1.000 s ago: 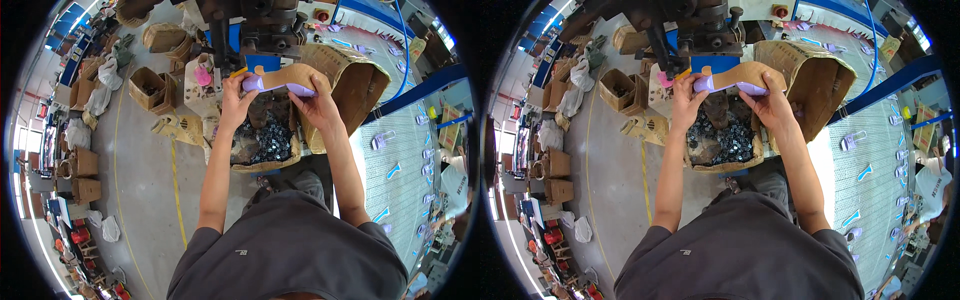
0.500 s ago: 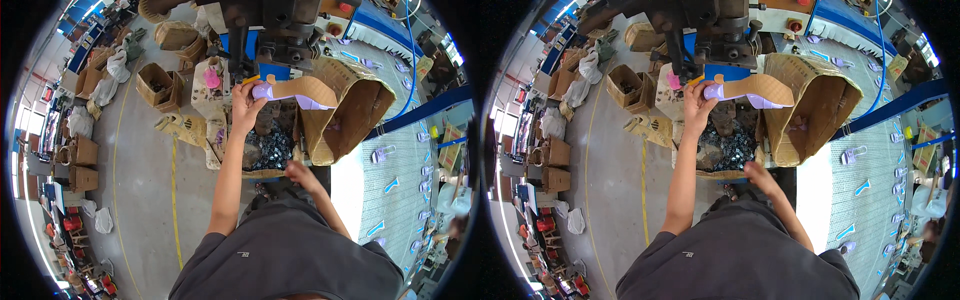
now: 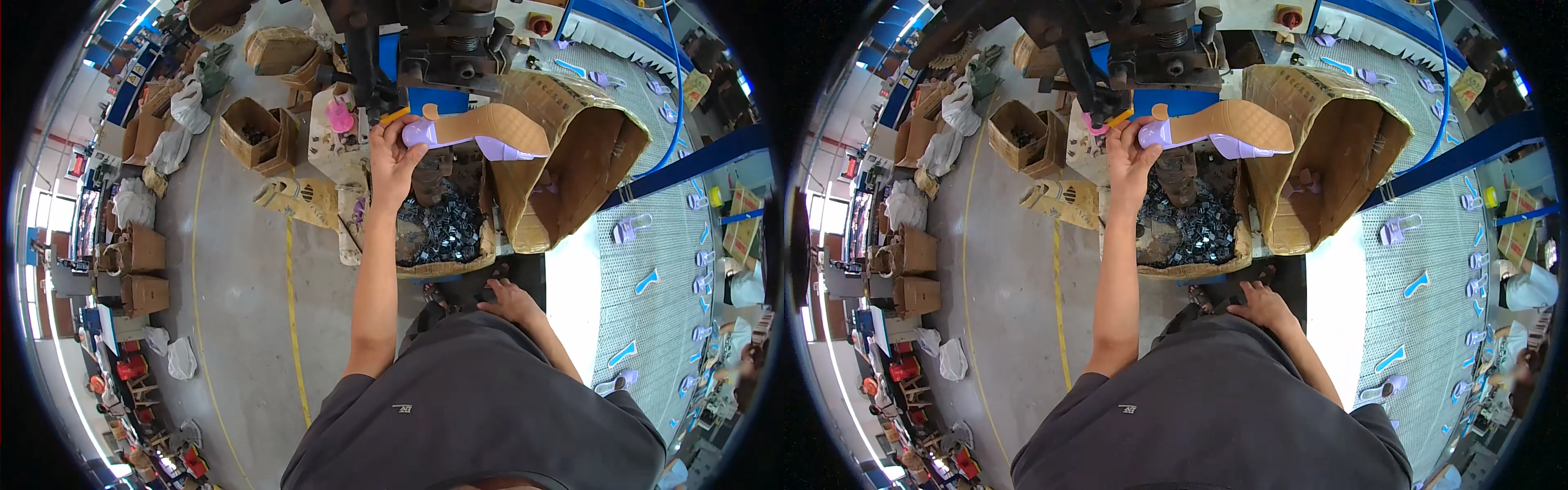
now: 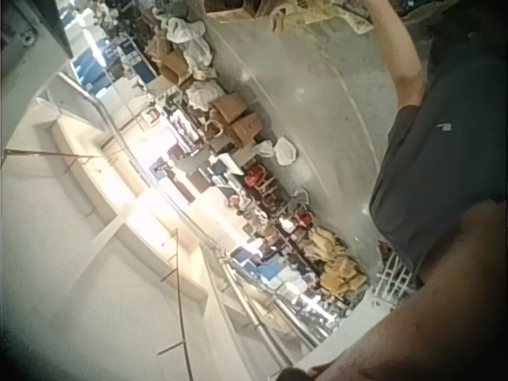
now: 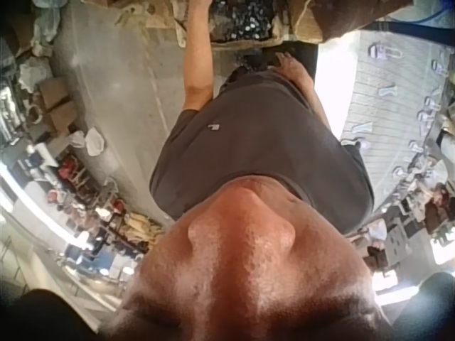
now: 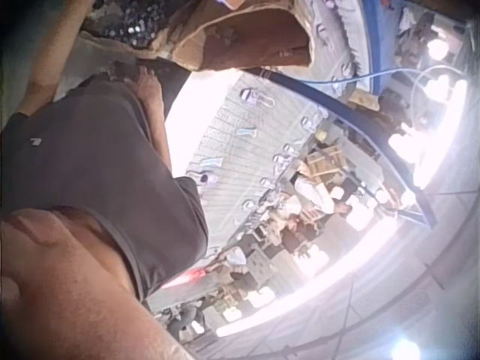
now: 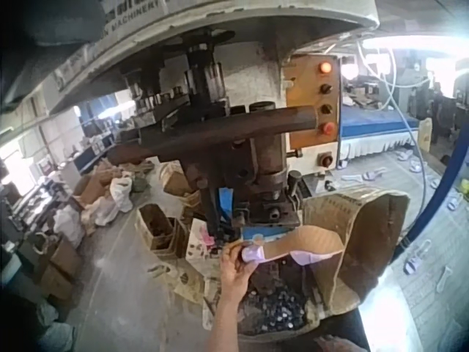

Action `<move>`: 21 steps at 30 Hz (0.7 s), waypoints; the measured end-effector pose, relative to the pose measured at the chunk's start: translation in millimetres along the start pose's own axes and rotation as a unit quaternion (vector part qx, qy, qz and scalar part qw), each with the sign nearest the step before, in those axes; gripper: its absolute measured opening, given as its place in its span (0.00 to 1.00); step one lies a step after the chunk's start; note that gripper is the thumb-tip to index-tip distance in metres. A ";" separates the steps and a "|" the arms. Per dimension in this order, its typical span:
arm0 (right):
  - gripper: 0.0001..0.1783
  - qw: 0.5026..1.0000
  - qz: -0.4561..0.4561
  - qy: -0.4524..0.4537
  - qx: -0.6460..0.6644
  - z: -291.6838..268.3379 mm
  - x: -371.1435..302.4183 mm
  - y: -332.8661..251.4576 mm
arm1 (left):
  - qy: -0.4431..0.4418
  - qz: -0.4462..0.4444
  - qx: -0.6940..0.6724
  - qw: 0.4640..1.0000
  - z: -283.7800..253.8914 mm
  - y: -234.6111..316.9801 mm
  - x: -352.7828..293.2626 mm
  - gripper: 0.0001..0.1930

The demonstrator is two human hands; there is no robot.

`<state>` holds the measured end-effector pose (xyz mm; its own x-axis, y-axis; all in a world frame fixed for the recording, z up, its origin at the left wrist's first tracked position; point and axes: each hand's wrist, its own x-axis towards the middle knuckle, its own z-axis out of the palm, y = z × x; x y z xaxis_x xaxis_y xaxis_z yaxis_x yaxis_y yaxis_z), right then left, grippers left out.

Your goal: The person assembles purple slipper sandals by attaching a beige sole to a purple upper using a manual press machine. They pick up the components, place them into the press, operate the lever to bond them, and then place the finished slipper onto a perforated metal conveyor belt.

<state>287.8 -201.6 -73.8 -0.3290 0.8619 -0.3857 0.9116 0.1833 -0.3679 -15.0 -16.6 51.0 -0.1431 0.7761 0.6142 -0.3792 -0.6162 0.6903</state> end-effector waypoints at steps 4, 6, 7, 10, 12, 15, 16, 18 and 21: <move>0.43 1.000 0.011 -0.010 -0.003 5.1 -5.3 2.2 | -0.001 -0.003 -0.036 0.999 1.8 -5.6 -2.0 0.37; 0.42 1.000 0.022 -0.007 0.010 6.8 -8.2 2.1 | 0.006 -0.009 -0.056 0.998 1.9 -11.2 -2.6 0.38; 0.42 0.999 0.029 -0.002 0.015 7.3 -9.2 2.0 | 0.015 -0.012 -0.079 0.997 2.4 -14.3 -3.0 0.37; 0.41 0.999 0.034 0.011 0.012 12.9 -12.0 9.4 | 0.034 -0.009 -0.134 0.990 -0.2 -29.2 -4.4 0.35; 0.41 0.999 0.039 0.014 0.011 11.2 -13.1 11.9 | 0.038 0.012 -0.155 0.987 -2.8 -38.7 -2.8 0.36; 0.41 0.998 0.051 0.014 0.022 5.0 -15.3 13.8 | 0.068 -0.019 -0.199 0.977 -3.3 -42.5 -4.3 0.37; 0.41 0.998 0.050 0.017 0.026 8.2 -14.7 19.2 | 0.071 -0.027 -0.208 0.975 -3.6 -44.1 -3.4 0.38; 0.42 0.998 0.049 0.019 0.028 6.8 -16.4 20.7 | 0.077 -0.036 -0.209 0.974 -4.7 -45.2 -3.5 0.39; 0.42 0.998 0.047 0.019 0.025 -0.8 -20.1 18.9 | 0.078 -0.030 -0.218 0.972 -5.8 -44.9 -4.5 0.39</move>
<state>311.8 -215.2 -72.3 -0.2319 0.8914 -0.3894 0.9245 0.0774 -0.3734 -2.6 8.4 14.9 -0.2336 0.8406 0.4886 -0.7379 -0.4805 0.4739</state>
